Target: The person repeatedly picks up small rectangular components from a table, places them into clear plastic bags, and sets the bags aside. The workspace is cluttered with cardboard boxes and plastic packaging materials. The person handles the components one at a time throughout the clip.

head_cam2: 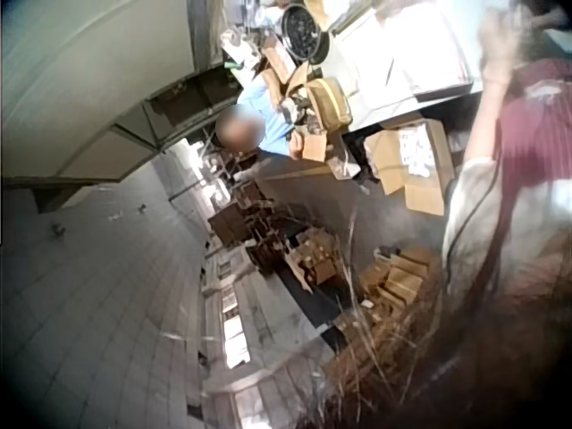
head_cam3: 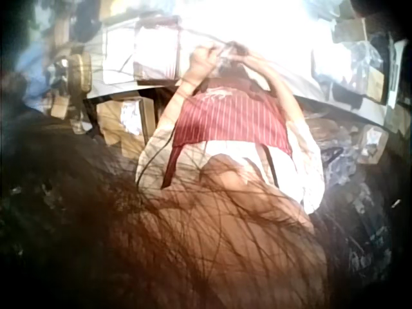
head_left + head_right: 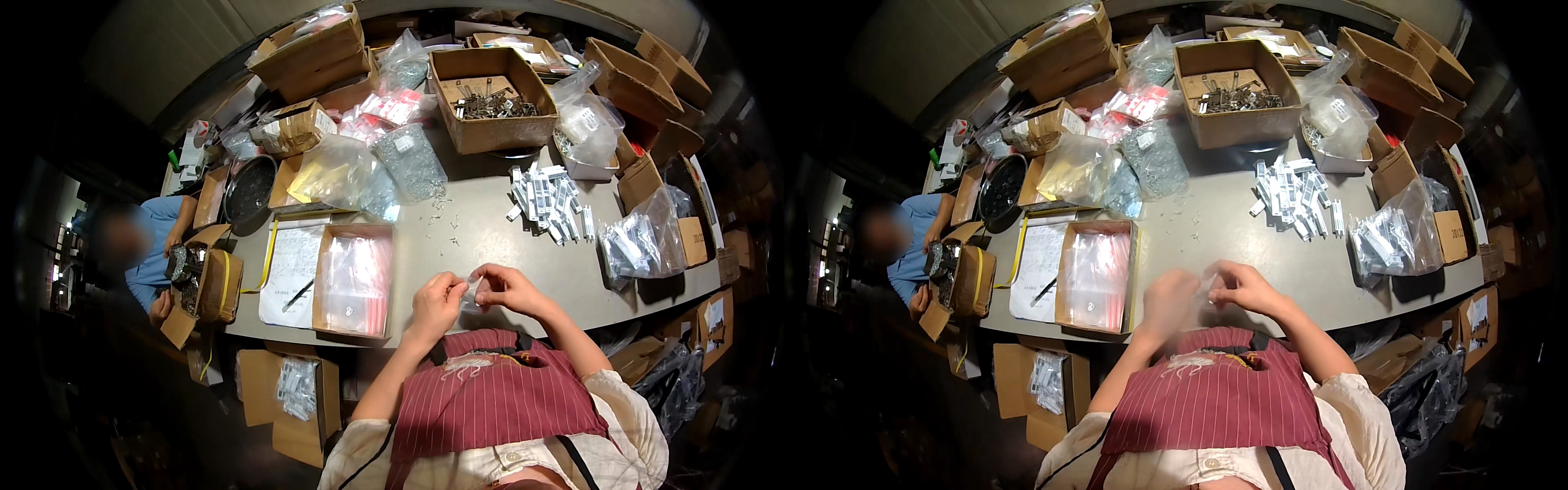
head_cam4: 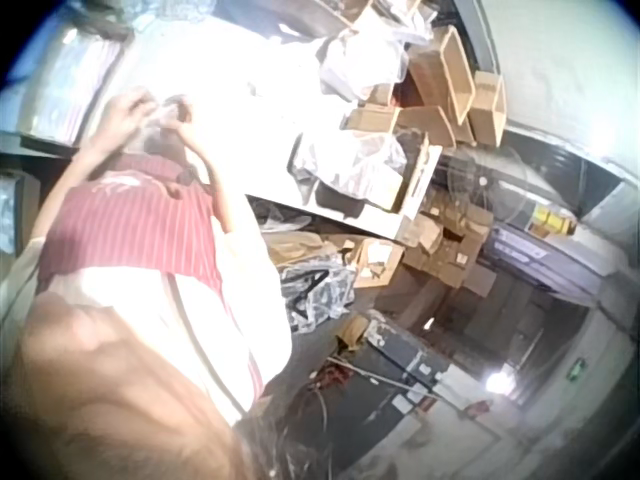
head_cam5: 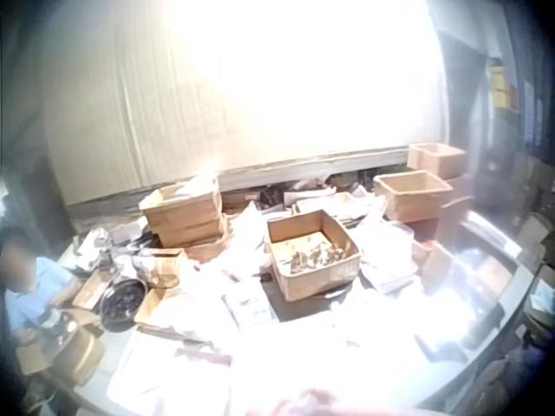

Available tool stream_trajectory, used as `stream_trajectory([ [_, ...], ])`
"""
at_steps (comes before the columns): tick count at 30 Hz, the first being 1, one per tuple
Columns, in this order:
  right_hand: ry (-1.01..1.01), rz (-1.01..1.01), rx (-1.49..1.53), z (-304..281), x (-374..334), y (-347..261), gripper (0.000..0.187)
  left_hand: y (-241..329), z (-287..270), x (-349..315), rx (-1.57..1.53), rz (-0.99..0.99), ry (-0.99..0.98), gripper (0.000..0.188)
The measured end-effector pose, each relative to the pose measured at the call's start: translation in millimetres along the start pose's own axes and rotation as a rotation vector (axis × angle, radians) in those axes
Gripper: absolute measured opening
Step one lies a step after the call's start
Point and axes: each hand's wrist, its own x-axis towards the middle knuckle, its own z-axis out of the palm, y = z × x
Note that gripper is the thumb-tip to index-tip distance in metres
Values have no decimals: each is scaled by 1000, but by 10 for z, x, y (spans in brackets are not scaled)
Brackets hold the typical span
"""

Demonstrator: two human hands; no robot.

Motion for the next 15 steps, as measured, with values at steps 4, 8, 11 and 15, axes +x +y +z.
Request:
stream_trajectory([
  [4, -82, 100, 220, 56, -44, -53, 36, 134, -101, 28, -233, -230, 27, 14],
  [8, 111, -3, -102, 59, 25, 161, 41, 121, -116, 86, -362, -70, 70, 23],
  [11, 266, -342, -435, 126, 58, 31, 41, 145, -189, 94, -185, -89, 84, 25],
  [15, 163, -588, -745, 171, 62, -392, 44, -73, -158, 79, 72, 89, 59, 24],
])
